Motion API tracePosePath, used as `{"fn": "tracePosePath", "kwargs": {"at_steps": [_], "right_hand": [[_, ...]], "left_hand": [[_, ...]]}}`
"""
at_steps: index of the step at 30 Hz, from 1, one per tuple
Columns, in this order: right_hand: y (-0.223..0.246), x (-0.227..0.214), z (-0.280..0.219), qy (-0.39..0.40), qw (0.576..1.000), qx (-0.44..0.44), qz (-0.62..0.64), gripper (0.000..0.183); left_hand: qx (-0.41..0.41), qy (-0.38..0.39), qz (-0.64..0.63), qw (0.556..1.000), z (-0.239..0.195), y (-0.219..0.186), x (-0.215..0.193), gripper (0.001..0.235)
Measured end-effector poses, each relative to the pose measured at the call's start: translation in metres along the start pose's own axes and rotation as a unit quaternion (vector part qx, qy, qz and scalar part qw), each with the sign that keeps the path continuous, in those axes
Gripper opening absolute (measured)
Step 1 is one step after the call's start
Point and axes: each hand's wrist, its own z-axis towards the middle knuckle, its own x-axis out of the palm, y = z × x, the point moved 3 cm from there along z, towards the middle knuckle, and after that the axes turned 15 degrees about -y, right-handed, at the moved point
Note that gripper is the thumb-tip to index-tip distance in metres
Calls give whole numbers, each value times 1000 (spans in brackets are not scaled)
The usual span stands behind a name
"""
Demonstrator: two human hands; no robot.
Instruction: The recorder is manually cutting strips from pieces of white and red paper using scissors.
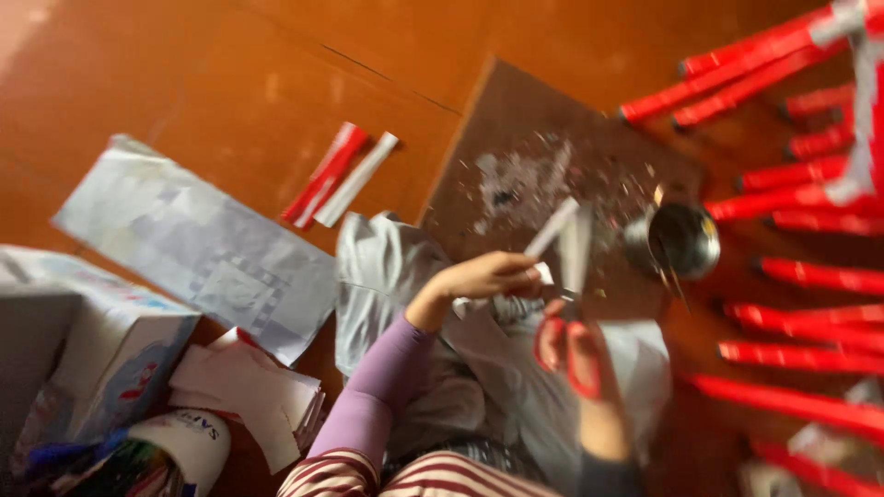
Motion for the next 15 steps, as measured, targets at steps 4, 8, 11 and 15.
{"fn": "tracePosePath", "kwargs": {"at_steps": [4,8,11,15], "right_hand": [[4,-24,20,-138,943,-195,-231,50],[-3,-44,31,-205,894,-233,-322,45],[11,-60,31,-253,873,-231,-347,39],[59,-59,26,-332,865,-276,-255,38]], "left_hand": [[54,17,40,998,2,10,15,34],[115,26,57,991,19,47,26,31],[169,12,114,979,26,71,25,25],[107,14,191,976,23,72,12,18]]}}
